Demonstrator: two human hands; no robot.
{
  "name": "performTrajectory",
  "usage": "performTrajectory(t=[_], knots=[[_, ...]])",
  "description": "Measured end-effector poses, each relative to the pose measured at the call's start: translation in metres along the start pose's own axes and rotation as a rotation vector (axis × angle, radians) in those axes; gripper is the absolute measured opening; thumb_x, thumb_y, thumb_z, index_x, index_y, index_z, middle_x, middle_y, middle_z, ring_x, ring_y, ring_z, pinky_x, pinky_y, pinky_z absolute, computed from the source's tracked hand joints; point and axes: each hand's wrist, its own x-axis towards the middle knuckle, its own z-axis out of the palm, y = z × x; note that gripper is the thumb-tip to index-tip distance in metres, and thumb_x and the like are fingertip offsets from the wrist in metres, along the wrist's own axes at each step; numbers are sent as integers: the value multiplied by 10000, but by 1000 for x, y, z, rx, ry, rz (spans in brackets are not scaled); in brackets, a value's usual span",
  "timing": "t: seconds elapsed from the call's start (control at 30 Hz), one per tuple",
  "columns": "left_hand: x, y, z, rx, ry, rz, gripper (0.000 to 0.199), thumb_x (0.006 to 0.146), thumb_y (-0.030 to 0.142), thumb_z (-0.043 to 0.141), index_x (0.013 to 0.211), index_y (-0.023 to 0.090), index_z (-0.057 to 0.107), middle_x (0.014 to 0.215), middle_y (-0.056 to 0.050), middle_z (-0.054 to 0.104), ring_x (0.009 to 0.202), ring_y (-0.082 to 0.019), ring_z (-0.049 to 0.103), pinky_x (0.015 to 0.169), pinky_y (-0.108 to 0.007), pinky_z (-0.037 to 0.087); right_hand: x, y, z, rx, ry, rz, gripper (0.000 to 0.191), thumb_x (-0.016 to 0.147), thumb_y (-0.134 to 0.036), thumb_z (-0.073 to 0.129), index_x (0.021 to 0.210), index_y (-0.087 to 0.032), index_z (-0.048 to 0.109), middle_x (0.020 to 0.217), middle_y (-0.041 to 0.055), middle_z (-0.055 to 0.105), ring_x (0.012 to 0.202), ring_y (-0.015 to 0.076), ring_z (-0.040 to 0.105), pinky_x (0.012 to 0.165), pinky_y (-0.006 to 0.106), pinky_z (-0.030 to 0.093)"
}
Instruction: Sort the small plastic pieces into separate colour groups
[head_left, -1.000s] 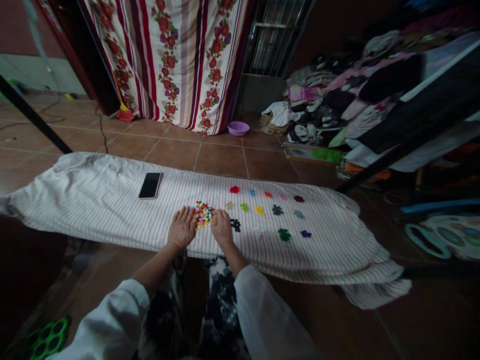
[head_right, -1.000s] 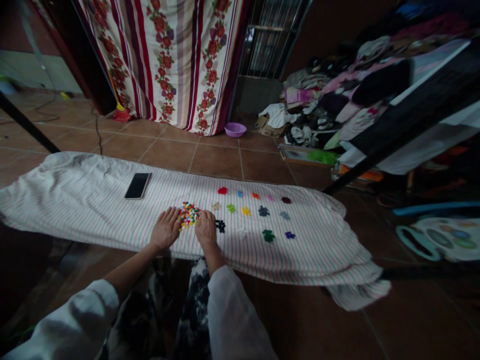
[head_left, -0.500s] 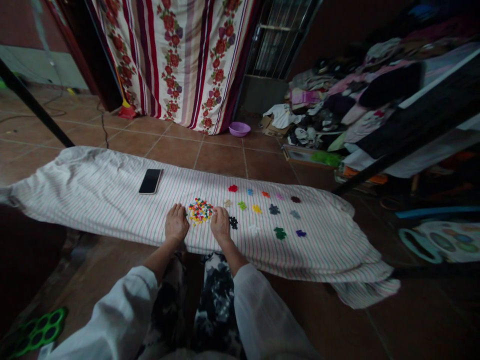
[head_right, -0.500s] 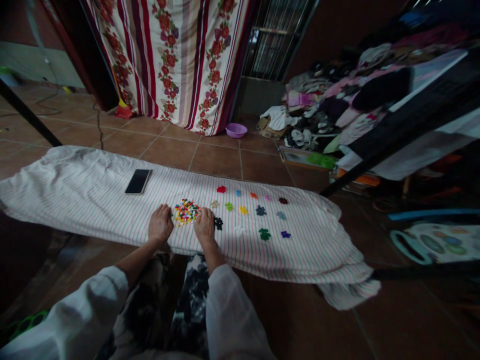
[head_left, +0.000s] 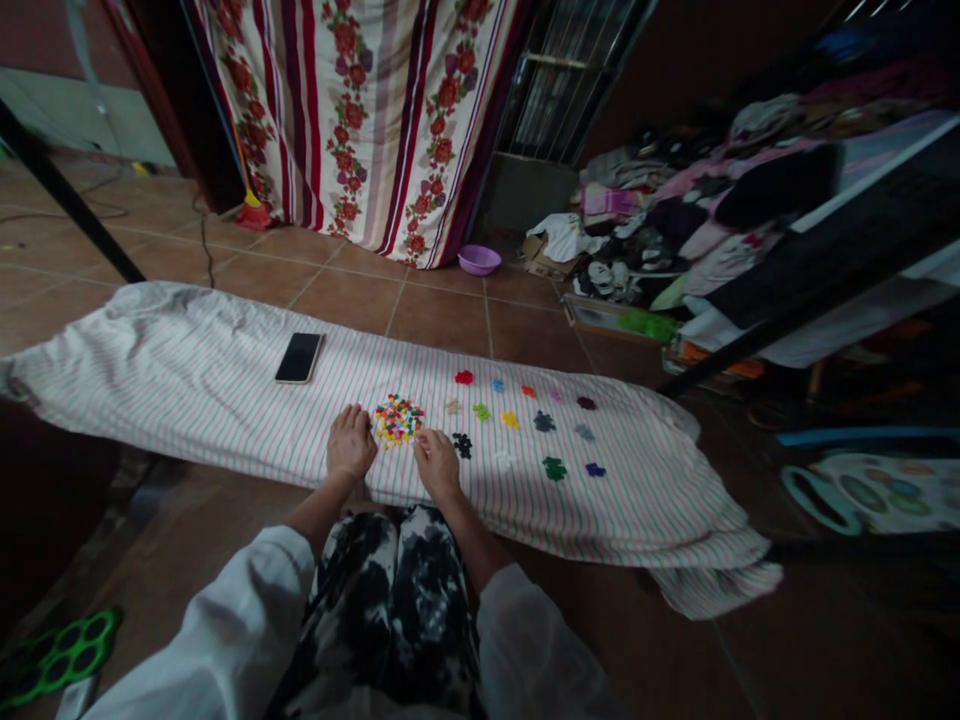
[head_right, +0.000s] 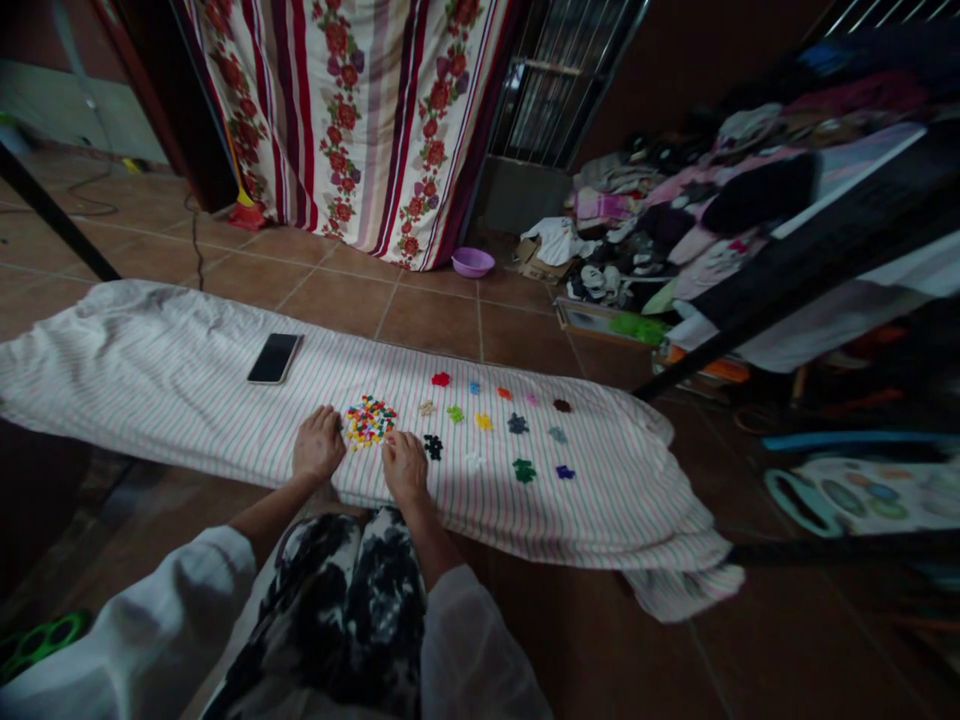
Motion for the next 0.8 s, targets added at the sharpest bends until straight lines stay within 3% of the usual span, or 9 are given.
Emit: performTrajectory(t=[0.17, 0.43, 0.8], knots=[[0, 1, 0, -33, -19, -7, 390, 834, 145, 409, 1174, 126, 598, 1299, -177, 596, 1313, -309, 459, 1073, -515, 369, -2, -5, 0, -33, -29, 5, 125, 904, -249, 538, 972, -225, 640, 910, 36, 661, 855, 172, 610, 805, 288, 475], [-1, 1, -2, 5, 5, 14, 369, 830, 149, 417, 1150, 108, 596, 1277, -180, 607, 1295, -310, 478, 1066, -480, 383, -5, -13, -3, -110, -5, -16, 105, 906, -244, 533, 944, -217, 627, 884, 41, 645, 899, 191, 587, 853, 304, 450], [-1, 0, 1, 23, 38, 28, 354, 816, 149, 435, 1130, 138, 597, 1264, -158, 616, 1267, -310, 501, 1037, -482, 405, -16, -10, -11, 70, 74, 34, 188, 885, -234, 466, 971, -204, 630, 858, 43, 660, 798, 171, 616, 782, 288, 498]])
